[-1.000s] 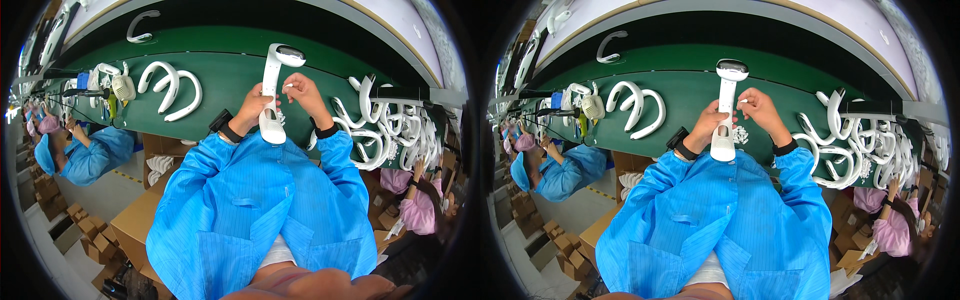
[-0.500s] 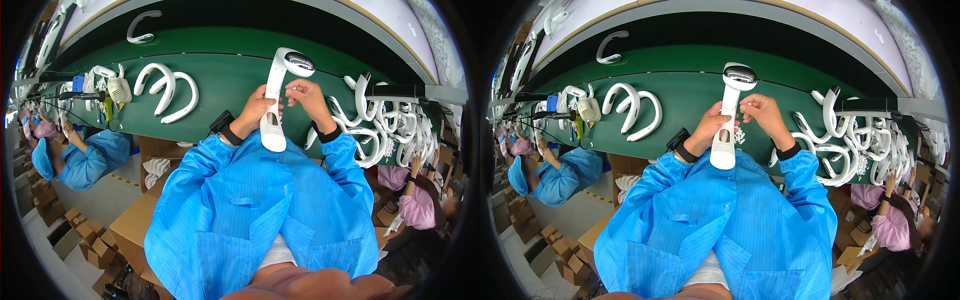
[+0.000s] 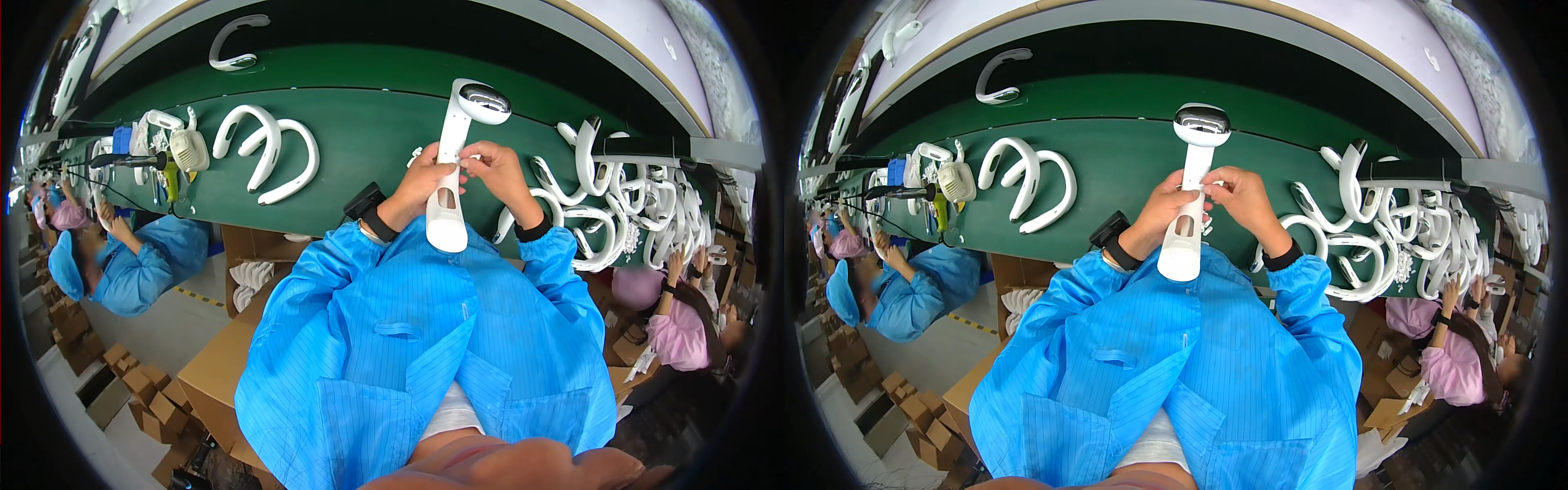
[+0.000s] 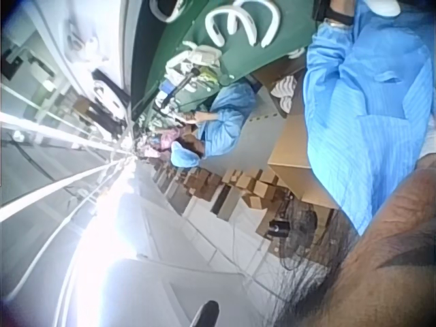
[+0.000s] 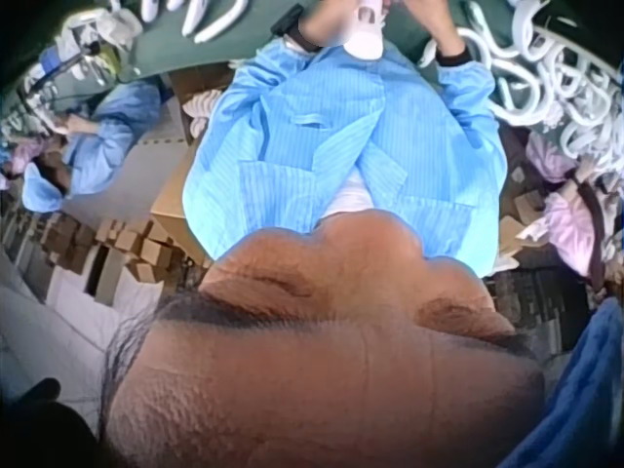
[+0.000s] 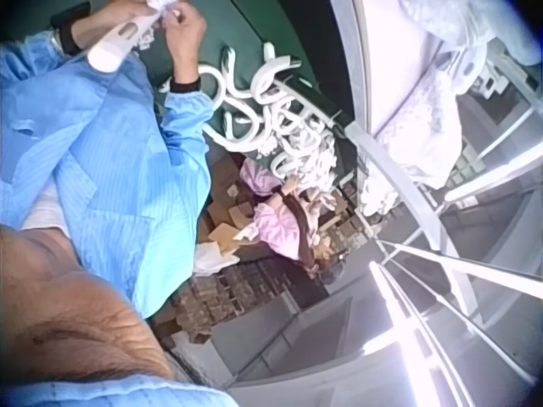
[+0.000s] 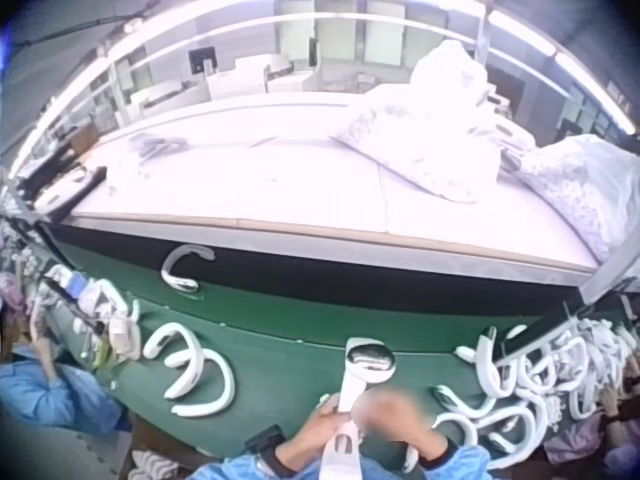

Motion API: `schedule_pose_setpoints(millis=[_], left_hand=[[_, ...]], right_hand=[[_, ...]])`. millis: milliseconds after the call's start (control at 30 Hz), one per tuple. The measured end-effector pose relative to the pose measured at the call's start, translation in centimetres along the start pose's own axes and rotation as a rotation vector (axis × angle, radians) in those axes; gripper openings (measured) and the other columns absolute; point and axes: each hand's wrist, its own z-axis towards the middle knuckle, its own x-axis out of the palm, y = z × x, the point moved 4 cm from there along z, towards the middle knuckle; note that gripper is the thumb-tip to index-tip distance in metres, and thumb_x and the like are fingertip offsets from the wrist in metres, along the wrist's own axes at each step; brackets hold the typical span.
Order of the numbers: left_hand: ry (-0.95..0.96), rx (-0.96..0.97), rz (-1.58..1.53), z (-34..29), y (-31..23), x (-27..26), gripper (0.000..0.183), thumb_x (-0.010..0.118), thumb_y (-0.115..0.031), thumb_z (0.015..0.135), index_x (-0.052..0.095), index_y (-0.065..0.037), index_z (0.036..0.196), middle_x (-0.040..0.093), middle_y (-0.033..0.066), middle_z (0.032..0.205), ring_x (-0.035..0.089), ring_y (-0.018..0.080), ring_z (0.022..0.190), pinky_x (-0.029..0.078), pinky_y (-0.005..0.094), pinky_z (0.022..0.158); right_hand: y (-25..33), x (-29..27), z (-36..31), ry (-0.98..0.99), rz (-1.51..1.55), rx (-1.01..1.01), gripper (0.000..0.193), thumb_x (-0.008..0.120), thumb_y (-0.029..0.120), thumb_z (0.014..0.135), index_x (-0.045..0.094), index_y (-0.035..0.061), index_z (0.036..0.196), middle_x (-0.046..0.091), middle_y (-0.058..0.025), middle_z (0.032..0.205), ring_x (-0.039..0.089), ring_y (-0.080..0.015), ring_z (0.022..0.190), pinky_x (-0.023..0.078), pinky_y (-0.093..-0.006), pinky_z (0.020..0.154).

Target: Assembling components and white plastic housings for neck-worn electronic devices on a factory line.

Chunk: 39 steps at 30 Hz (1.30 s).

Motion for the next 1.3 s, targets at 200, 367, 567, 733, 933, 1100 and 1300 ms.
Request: schedule_pose_setpoints(millis=[200,367,567,733,933,1100,1300], left_hand=[[-0.001,0.001,0.025,0.0,0.2,0.0,0.046,0.052,-0.007,0.085,0.037,-0.001,0.128,0.058,0.0153,0.101,0.063,0.0228,0.084,0.057,0.0353,0.070],[0.001,-0.008,0.027,0.2,0.1,0.2,0.048,0.053,-0.006,0.084,0.036,-0.001,0.129,0.058,0.0157,0.102,0.063,0.0230,0.084,0.057,0.0350,0.070],[-0.018,-0.035,0.022,0.4,0.3,0.3,0.049,0.053,-0.005,0.084,0.036,-0.001,0.130,0.056,0.0169,0.105,0.063,0.0238,0.085,0.057,0.0356,0.070],[-0.014,-0.042,0.011,0.6,0.5,0.2,0.048,0.052,-0.004,0.084,0.036,-0.002,0.130,0.056,0.0169,0.104,0.063,0.0247,0.085,0.057,0.0374,0.069],[-0.017,-0.092,0.001,0.7,1.1,0.0,0.050,0.051,0.000,0.083,0.035,-0.003,0.130,0.055,0.0159,0.102,0.062,0.0249,0.084,0.057,0.0394,0.069],[-0.039,-0.096,0.023,0.8,1.7,-0.4,0.047,0.051,-0.002,0.084,0.036,-0.003,0.129,0.056,0.0170,0.103,0.062,0.0258,0.085,0.057,0.0389,0.067],[-0.030,-0.094,0.011,0.9,2.1,0.0,0.048,0.051,-0.001,0.083,0.036,-0.003,0.129,0.056,0.0160,0.102,0.062,0.0239,0.084,0.057,0.0379,0.067]], right_hand=[[-0.9,-0.9,-0.6,0.026,0.225,0.078,0.016,0.060,0.004,0.085,0.059,-0.0017,0.099,0.066,-0.0070,0.084,0.064,-0.0122,0.074,0.052,-0.0229,0.065],[0.4,-1.1,-1.2,-0.011,0.367,0.075,0.015,0.050,0.001,0.090,0.058,-0.0013,0.102,0.065,-0.0125,0.101,0.065,-0.0184,0.091,0.053,-0.0255,0.071],[-0.2,-1.6,-1.5,-0.018,0.619,0.126,0.016,0.044,-0.002,0.090,0.056,-0.0013,0.100,0.062,-0.0147,0.109,0.061,-0.0160,0.088,0.050,-0.0256,0.073],[-2.2,-2.0,-1.6,0.012,0.582,0.106,0.018,0.044,-0.003,0.088,0.053,0.0012,0.102,0.062,-0.0138,0.106,0.058,-0.0127,0.078,0.047,-0.0248,0.067],[-2.4,-2.8,-2.0,-0.011,0.301,0.154,0.017,0.050,-0.003,0.085,0.053,0.0001,0.101,0.062,-0.0106,0.091,0.058,-0.0134,0.071,0.047,-0.0253,0.062],[-1.9,-3.5,-2.2,-0.116,0.378,0.244,0.015,0.055,-0.004,0.083,0.056,-0.0034,0.098,0.060,-0.0097,0.086,0.060,-0.0154,0.072,0.049,-0.0250,0.063],[-1.5,-2.1,-2.5,-0.092,0.211,0.007,0.027,0.053,-0.004,0.085,0.057,-0.0023,0.112,0.058,-0.0075,0.087,0.061,-0.0143,0.072,0.051,-0.0253,0.066]])
